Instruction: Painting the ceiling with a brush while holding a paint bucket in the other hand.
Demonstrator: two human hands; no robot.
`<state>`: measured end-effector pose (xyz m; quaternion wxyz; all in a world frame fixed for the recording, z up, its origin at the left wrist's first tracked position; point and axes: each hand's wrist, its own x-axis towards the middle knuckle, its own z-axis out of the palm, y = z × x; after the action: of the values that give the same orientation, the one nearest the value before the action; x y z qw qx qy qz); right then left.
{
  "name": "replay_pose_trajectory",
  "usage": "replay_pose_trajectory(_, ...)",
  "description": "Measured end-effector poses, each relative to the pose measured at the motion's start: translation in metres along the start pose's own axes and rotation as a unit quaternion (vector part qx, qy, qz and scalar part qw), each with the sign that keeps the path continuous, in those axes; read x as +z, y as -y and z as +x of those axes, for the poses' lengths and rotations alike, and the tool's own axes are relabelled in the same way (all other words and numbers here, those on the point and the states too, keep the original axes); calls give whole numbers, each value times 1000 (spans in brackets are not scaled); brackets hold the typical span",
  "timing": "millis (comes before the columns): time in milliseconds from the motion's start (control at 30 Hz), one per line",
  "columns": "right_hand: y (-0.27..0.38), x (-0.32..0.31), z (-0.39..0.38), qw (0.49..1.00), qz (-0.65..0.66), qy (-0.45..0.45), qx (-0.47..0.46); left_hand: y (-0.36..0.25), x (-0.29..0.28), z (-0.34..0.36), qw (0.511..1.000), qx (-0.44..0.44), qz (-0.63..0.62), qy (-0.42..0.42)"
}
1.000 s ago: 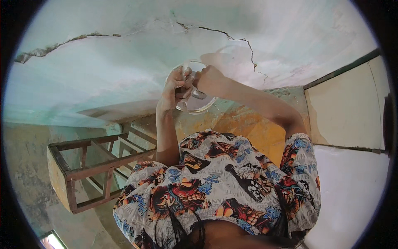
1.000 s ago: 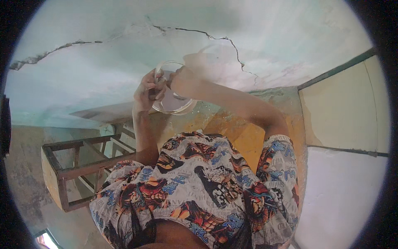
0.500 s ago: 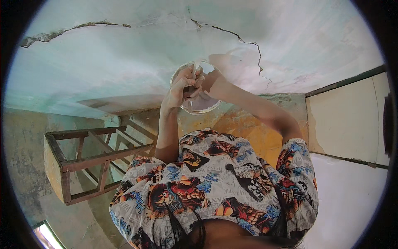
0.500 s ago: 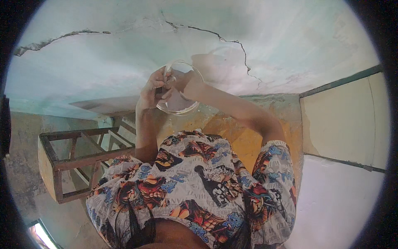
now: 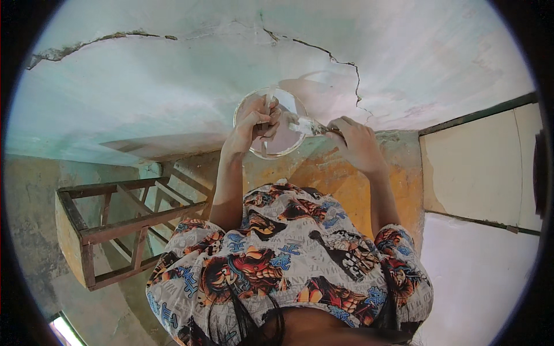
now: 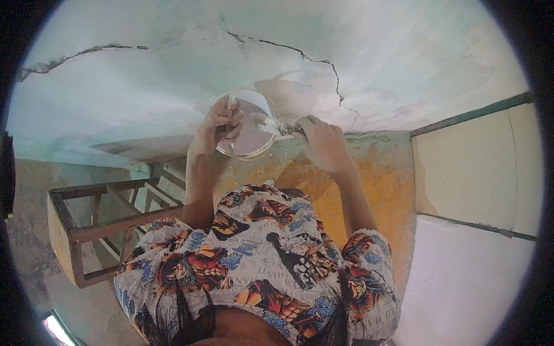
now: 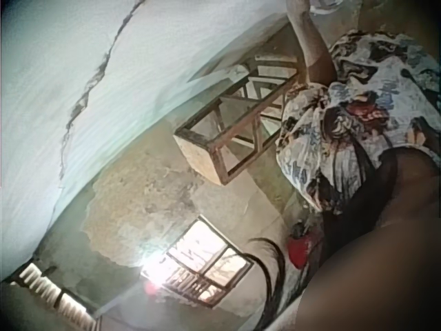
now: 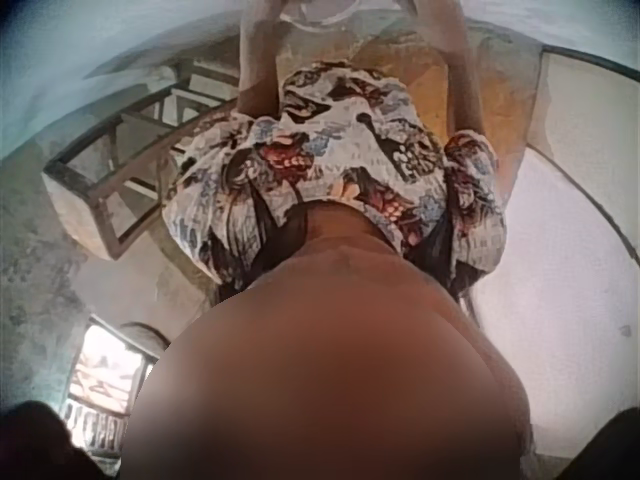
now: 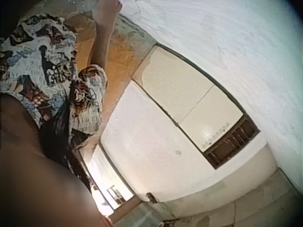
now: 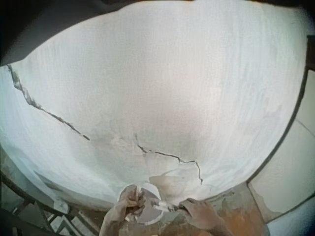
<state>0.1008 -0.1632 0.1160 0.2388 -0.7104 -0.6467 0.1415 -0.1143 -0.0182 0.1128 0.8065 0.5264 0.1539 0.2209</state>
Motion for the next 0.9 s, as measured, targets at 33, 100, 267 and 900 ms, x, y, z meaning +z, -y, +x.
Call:
replay_pose_trajectory(33,-4,3,-4,1000,0,0,3,1,-1,1,1000,0,-3,-3)
replay_pose_trajectory(100,-2,15,-9,999,51,2,-18,-6,1,-13,1000,6,-1,-24)
replay_pose_trajectory(267,-14,46,-26,989,128,16,68,6,2,-3,999,-16,2,-41)
replay_pose_trajectory(900,-16,52,-35,995,-3,-92,33,17,0,12,998,-18,-51,-25)
